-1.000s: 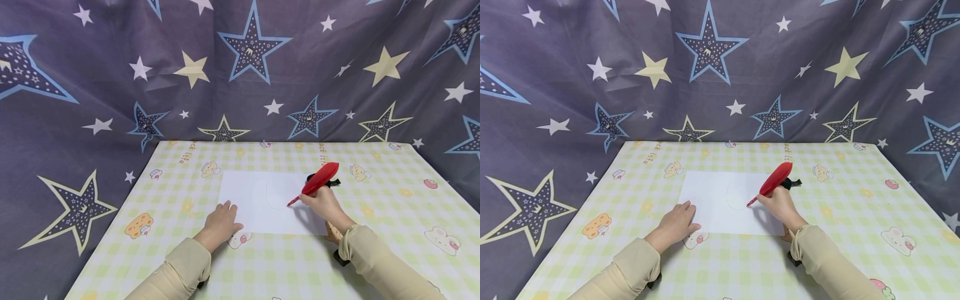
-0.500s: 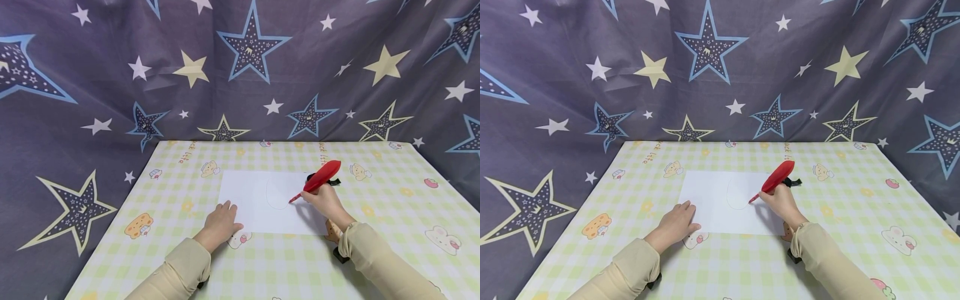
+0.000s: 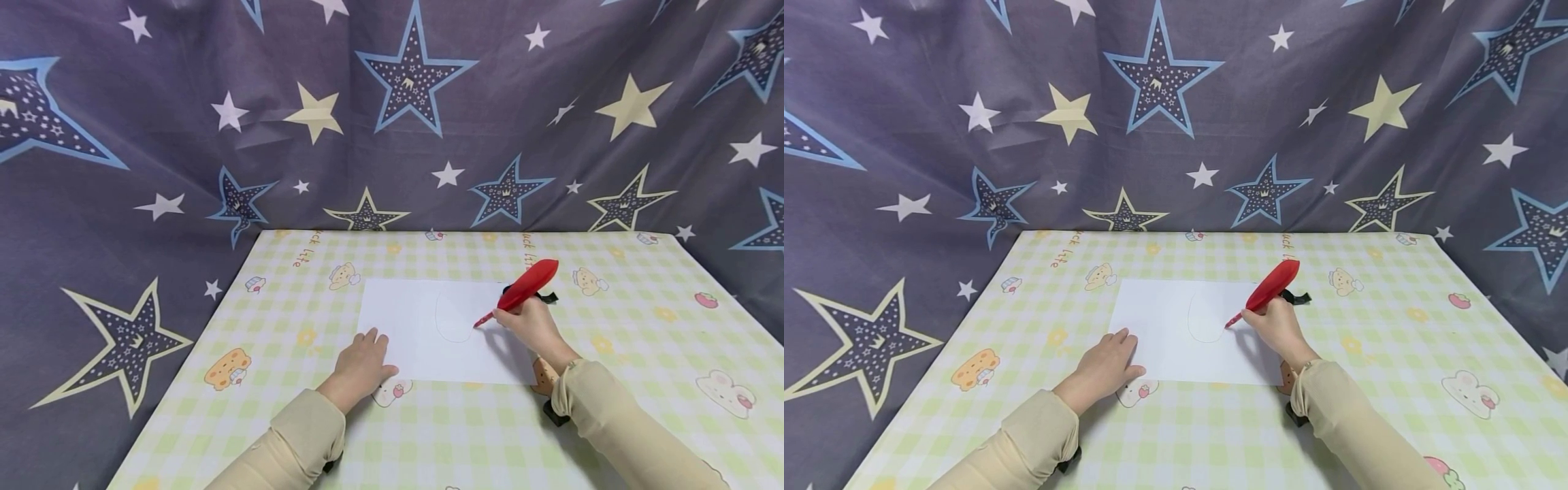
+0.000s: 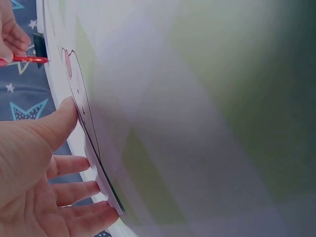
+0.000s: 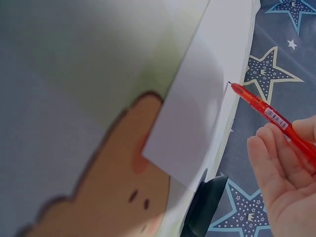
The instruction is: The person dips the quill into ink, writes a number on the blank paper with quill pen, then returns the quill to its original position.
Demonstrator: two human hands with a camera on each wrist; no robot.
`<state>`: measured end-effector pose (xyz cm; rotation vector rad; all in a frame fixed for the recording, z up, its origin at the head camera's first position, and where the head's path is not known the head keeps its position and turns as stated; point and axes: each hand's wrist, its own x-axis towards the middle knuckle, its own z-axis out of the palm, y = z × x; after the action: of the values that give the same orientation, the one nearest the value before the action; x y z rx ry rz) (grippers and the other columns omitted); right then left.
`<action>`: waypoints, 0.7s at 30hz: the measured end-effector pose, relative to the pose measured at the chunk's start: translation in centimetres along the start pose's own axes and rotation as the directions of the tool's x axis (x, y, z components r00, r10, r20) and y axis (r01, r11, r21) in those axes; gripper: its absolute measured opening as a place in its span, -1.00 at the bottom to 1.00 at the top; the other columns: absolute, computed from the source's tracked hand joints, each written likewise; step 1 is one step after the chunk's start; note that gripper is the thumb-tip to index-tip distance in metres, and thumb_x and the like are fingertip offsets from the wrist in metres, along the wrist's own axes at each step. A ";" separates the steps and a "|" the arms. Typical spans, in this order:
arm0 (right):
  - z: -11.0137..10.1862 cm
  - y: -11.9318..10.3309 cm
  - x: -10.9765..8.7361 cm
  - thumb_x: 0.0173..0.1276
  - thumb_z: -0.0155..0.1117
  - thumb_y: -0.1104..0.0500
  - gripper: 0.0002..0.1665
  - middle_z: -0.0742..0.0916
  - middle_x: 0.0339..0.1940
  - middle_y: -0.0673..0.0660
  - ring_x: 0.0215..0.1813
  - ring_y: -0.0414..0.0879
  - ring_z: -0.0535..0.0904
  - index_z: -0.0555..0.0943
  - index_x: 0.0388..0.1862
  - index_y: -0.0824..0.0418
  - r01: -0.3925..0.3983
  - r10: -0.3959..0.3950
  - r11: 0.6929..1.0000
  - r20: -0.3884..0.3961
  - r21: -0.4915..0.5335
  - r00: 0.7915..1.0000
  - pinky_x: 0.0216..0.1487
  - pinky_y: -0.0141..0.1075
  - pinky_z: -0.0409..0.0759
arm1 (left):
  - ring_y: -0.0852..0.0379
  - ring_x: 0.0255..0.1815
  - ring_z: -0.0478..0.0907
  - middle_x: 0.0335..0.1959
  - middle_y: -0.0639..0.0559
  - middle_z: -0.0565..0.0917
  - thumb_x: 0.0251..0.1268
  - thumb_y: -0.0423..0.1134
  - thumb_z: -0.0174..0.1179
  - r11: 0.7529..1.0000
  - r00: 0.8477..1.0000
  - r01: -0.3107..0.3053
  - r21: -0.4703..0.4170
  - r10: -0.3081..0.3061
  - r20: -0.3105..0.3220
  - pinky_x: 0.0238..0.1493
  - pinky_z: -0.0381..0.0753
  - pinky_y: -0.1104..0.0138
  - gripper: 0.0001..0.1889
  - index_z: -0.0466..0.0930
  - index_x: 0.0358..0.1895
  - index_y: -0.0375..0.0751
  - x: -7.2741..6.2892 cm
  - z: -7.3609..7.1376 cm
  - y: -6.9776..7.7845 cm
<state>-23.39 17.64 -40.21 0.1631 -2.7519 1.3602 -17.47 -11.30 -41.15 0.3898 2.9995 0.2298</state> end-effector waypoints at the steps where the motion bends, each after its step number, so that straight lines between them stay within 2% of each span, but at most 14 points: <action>1: 0.0 0.0 0.0 0.23 0.23 0.27 -0.84 0.66 -0.58 0.20 -0.57 -0.12 0.38 0.59 -0.35 0.41 0.002 -0.002 1.000 -0.001 -0.002 1.000 -0.58 -0.33 0.34 | -0.20 0.15 0.33 0.20 -0.31 0.36 0.17 0.00 0.21 1.000 1.000 0.000 -0.002 0.000 0.001 -0.05 0.49 0.08 -0.44 0.40 0.09 -0.36 0.0 0.0 0.0; 21: 0.5 -0.3 1.3 0.18 0.26 0.27 -0.83 0.66 -0.61 0.12 -0.56 -0.11 0.43 0.59 -0.37 0.42 0.067 -0.072 0.994 -0.057 -0.090 0.996 -0.51 -0.28 0.39 | -0.20 0.14 0.34 0.20 -0.31 0.36 0.16 -0.01 0.22 1.000 1.000 -0.007 -0.004 0.007 -0.011 -0.05 0.49 0.08 -0.44 0.40 0.08 -0.37 -0.2 -0.1 0.0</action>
<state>-24.66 17.00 -40.16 0.2074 -2.7228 1.2044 -17.28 -11.35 -41.02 0.3999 3.0079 0.2399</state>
